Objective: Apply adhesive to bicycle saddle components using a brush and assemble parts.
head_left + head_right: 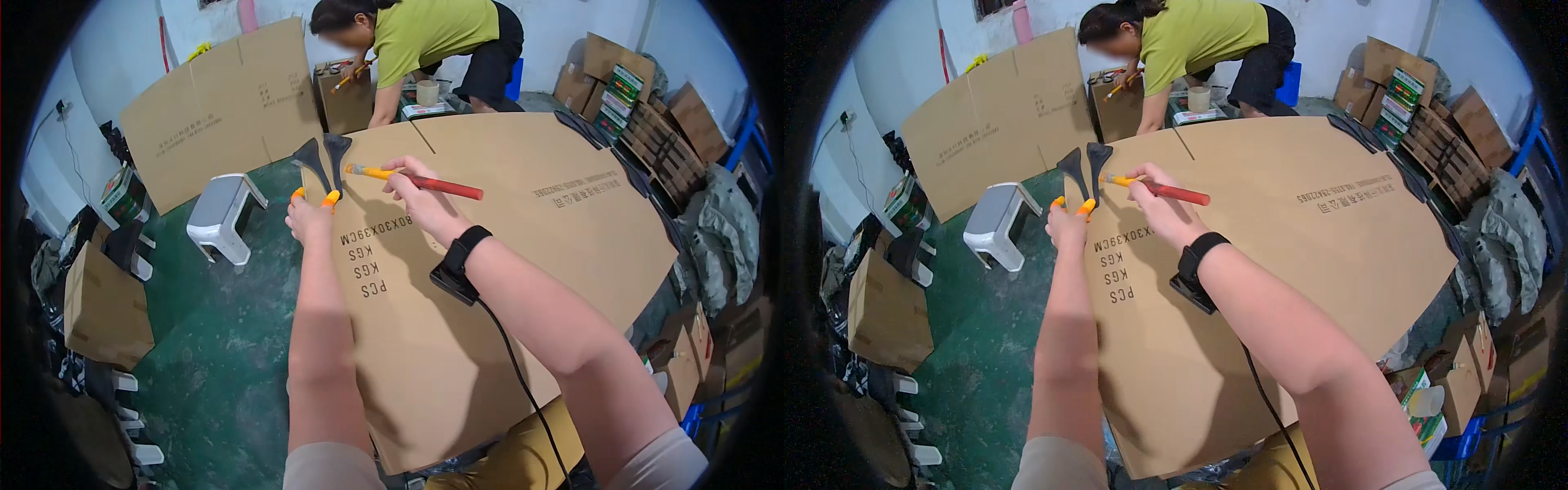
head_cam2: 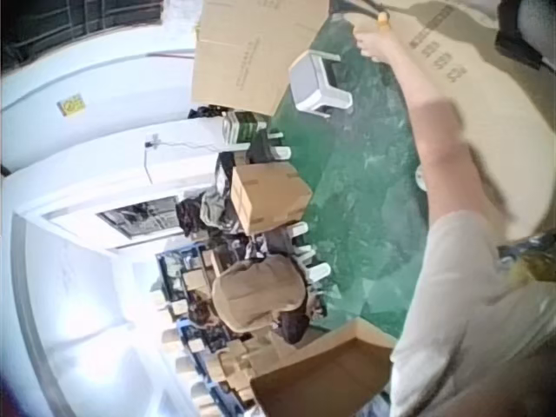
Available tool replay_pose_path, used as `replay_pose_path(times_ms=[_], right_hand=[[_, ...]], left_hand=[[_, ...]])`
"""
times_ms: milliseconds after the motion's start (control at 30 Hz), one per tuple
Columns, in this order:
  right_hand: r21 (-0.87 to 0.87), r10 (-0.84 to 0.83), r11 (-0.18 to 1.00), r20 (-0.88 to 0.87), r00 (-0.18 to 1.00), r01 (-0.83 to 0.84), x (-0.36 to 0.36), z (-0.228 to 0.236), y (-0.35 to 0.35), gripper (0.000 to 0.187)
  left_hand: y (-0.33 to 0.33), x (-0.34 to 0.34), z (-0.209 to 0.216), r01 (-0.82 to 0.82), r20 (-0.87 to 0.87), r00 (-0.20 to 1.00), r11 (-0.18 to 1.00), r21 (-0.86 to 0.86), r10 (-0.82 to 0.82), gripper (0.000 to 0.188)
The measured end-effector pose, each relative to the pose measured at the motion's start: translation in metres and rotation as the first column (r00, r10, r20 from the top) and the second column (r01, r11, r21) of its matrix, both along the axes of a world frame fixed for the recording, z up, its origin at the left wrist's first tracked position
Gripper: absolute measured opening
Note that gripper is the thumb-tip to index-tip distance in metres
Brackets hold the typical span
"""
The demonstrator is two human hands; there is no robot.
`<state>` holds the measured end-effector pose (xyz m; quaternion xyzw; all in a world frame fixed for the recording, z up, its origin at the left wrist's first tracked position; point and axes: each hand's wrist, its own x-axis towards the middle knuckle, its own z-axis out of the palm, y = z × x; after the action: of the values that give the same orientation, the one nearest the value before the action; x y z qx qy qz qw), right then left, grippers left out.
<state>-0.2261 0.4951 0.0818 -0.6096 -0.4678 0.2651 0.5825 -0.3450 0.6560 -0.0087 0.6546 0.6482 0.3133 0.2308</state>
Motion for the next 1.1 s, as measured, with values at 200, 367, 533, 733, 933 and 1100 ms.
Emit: replay_pose_path(times_ms=[200, 367, 533, 733, 933, 1100], right_hand=[[-0.024, 0.050, 0.999, 0.074, 0.996, -0.049, 0.001, -0.021, 0.020, 0.027], [-0.087, 0.063, 0.995, 0.068, 0.996, -0.057, -0.003, -0.023, 0.021, 0.025], [-0.107, 0.097, 0.990, 0.097, 0.990, -0.087, -0.001, -0.025, 0.023, 0.025], [-0.116, 0.117, 0.988, 0.170, 0.978, -0.098, -0.006, -0.021, 0.024, 0.025], [-0.190, 0.171, 0.974, 0.282, 0.944, -0.120, -0.008, -0.011, 0.026, 0.024], [-0.190, 0.217, 0.968, 0.316, 0.923, -0.163, -0.014, -0.013, 0.033, 0.022]], left_hand=[[0.003, -0.002, -0.001, 0.013, 0.047, 0.999, 0.999, -0.043, -0.011, 0.070], [0.006, -0.005, -0.004, 0.001, 0.059, 0.998, 1.000, 0.002, -0.001, 0.064], [0.005, -0.002, -0.006, 0.004, 0.074, 0.997, 1.000, 0.015, -0.005, 0.063], [0.007, -0.004, -0.006, 0.007, 0.088, 0.996, 1.000, -0.006, -0.007, 0.061], [0.013, -0.001, -0.015, 0.002, 0.125, 0.992, 0.998, 0.057, -0.009, 0.058], [0.025, -0.003, -0.028, -0.009, 0.165, 0.986, 0.998, 0.067, -0.002, 0.058]])
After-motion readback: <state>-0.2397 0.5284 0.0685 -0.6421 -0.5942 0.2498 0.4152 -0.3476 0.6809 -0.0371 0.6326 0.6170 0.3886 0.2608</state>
